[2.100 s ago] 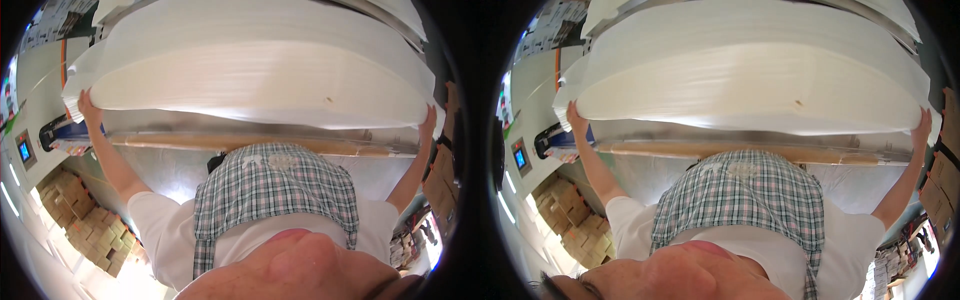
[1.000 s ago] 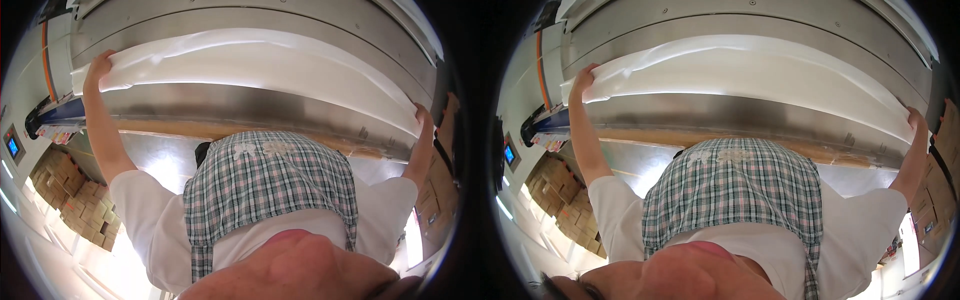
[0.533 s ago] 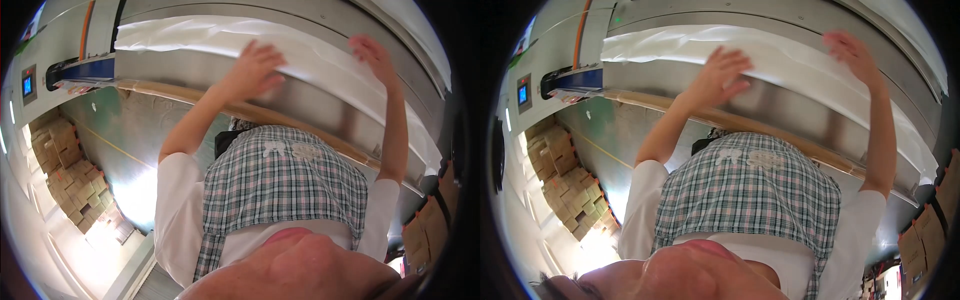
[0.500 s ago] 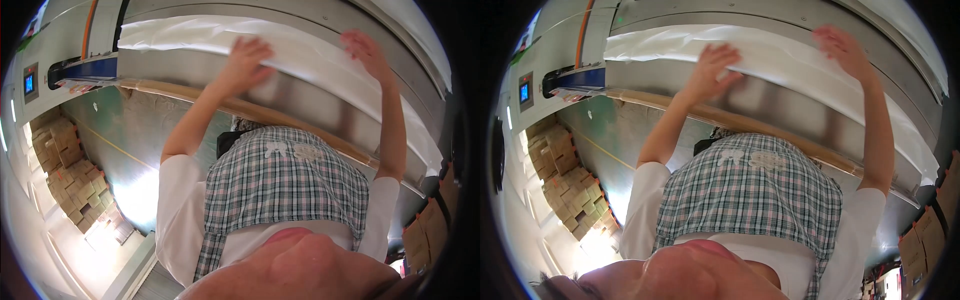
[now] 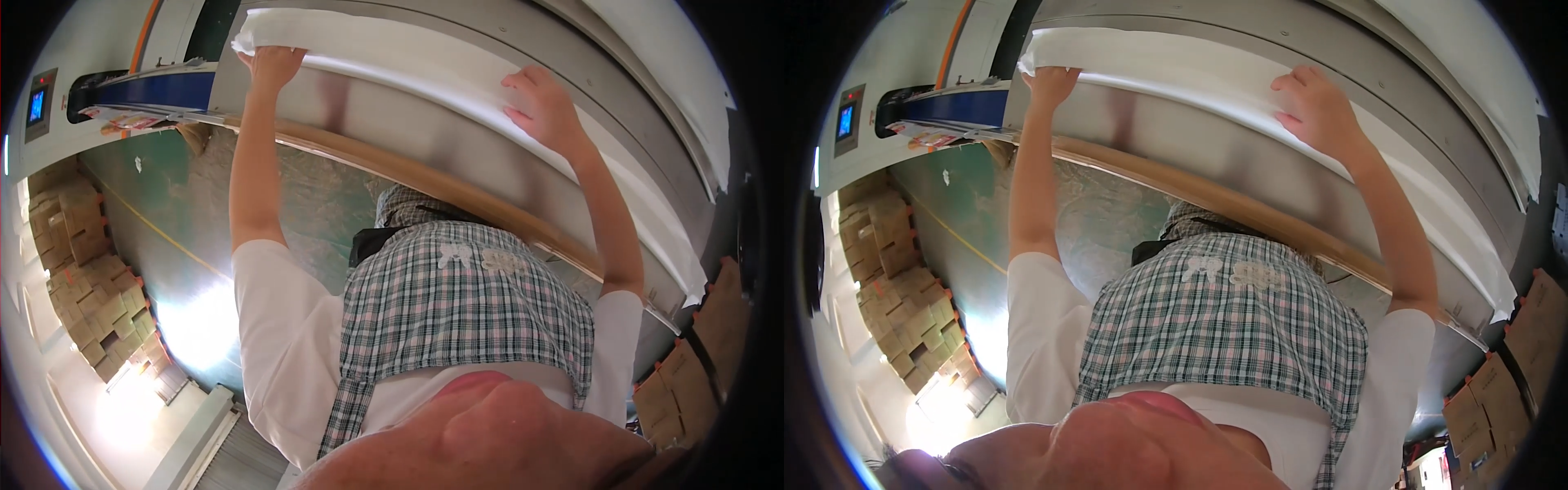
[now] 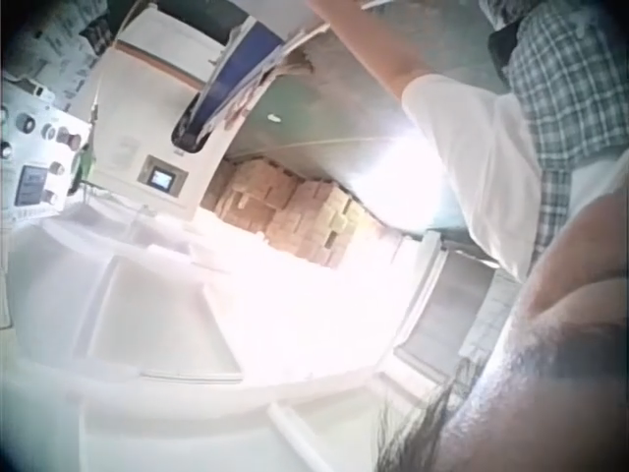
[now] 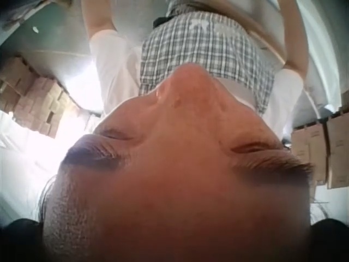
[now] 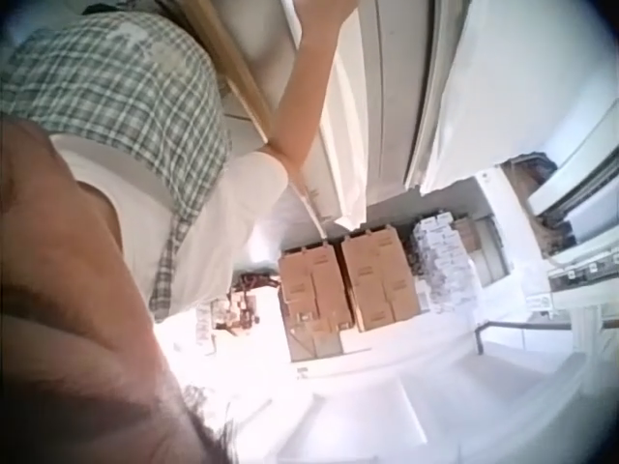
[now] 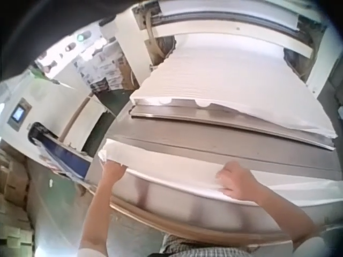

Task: Stacking large sheets of paper from a machine into a neat pile.

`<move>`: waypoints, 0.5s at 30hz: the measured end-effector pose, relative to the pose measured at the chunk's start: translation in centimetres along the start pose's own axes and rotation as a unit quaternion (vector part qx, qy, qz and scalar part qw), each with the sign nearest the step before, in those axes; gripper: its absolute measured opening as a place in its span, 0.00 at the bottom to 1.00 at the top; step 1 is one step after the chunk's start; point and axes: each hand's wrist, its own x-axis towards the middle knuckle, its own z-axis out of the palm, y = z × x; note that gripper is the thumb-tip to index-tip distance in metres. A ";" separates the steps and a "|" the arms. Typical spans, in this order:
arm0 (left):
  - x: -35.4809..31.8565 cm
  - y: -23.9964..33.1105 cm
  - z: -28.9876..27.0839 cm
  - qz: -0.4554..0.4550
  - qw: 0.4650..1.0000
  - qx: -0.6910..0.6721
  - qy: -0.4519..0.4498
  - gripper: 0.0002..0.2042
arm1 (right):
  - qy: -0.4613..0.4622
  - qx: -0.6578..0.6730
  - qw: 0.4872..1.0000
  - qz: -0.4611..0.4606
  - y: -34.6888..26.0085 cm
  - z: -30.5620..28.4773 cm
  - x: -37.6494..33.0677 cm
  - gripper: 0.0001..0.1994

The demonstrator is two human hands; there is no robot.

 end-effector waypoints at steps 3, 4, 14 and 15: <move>1.7 -1.7 0.9 -0.038 0.996 -0.021 -0.080 0.25 | -0.042 0.001 0.998 0.047 -1.1 0.6 1.6 0.13; 2.1 -2.5 1.3 -0.051 0.996 -0.026 -0.073 0.25 | -0.043 -0.002 0.998 0.050 -1.4 0.8 2.0 0.13; 6.6 -13.5 0.9 -0.092 0.978 -0.170 0.077 0.18 | -0.009 -0.017 0.996 0.091 -5.1 4.6 7.3 0.10; 7.0 -12.9 -0.6 -0.027 0.963 -0.244 0.107 0.16 | -0.010 -0.012 0.996 0.088 -5.5 4.9 7.6 0.10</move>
